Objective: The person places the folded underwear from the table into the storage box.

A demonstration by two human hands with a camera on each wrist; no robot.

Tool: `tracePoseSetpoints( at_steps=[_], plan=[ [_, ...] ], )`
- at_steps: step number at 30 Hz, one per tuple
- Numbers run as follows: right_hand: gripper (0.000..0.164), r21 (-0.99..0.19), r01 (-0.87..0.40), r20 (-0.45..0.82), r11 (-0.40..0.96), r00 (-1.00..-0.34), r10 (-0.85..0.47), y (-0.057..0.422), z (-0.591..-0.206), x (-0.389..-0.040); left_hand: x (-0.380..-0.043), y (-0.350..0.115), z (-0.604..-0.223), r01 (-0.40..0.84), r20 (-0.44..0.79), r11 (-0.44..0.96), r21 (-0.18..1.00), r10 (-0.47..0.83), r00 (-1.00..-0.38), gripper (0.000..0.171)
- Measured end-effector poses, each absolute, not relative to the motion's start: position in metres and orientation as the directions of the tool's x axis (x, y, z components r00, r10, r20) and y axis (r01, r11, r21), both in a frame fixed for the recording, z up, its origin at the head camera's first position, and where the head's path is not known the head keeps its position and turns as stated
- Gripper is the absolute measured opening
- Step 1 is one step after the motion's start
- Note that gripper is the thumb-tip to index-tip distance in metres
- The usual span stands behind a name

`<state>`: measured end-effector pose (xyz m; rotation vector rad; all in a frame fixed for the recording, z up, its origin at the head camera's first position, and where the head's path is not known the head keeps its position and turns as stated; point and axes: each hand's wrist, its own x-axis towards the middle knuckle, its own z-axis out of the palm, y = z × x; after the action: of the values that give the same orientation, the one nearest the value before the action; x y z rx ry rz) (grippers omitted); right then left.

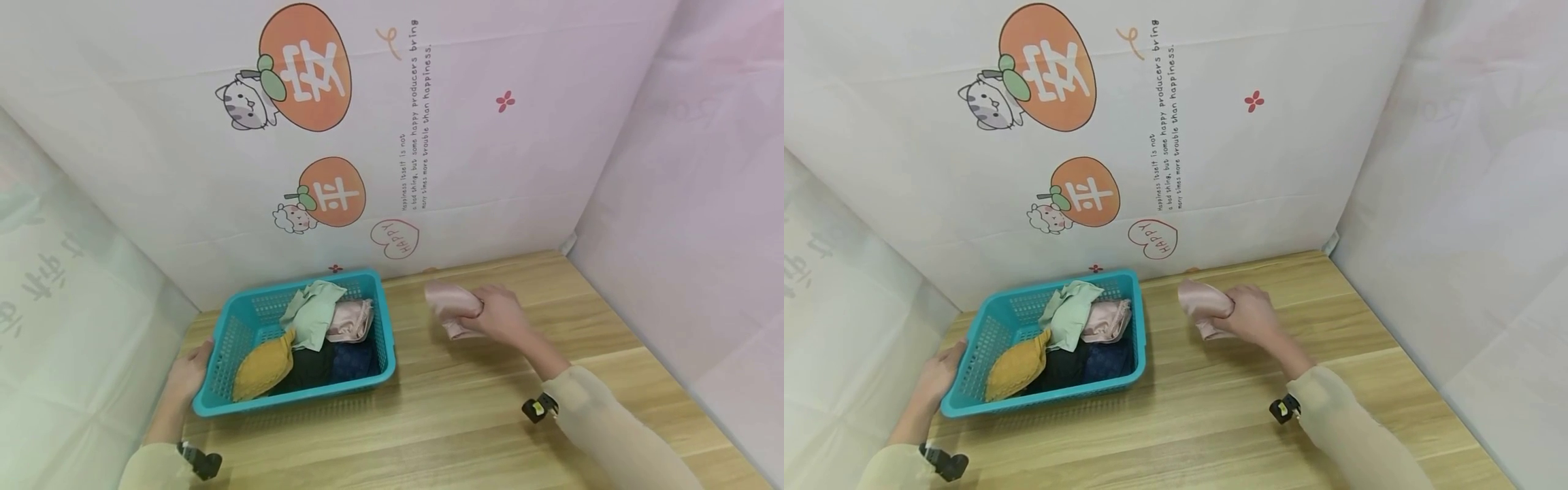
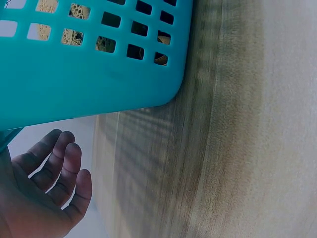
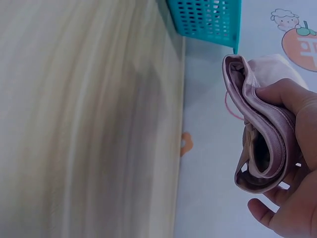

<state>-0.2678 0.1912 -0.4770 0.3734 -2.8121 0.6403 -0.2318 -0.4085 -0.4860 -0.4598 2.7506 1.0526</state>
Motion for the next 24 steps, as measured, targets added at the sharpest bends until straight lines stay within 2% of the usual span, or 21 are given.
tracePoseSetpoints(
  at_steps=[6, 20, 24],
  plan=[
    [0.031, -0.385, -0.334, 0.301, 0.860, -0.927, -0.225, 0.176, -0.467, -0.274, -0.232, -0.410, -0.488, -0.340, -0.257, 0.708, 0.618, -0.227, -0.939, 0.094],
    [0.028, -0.410, -0.402, 0.307, 0.819, -0.906, -0.291, 0.139, -0.447, -0.286, -0.232, -0.410, -0.486, -0.341, -0.261, 0.716, 0.609, -0.225, -0.939, 0.094],
    [0.033, -0.418, -0.426, 0.318, 0.802, -0.896, -0.311, 0.130, -0.440, -0.289, -0.232, -0.410, -0.487, -0.330, -0.251, 0.715, 0.616, -0.219, -0.943, 0.093]
  ],
)
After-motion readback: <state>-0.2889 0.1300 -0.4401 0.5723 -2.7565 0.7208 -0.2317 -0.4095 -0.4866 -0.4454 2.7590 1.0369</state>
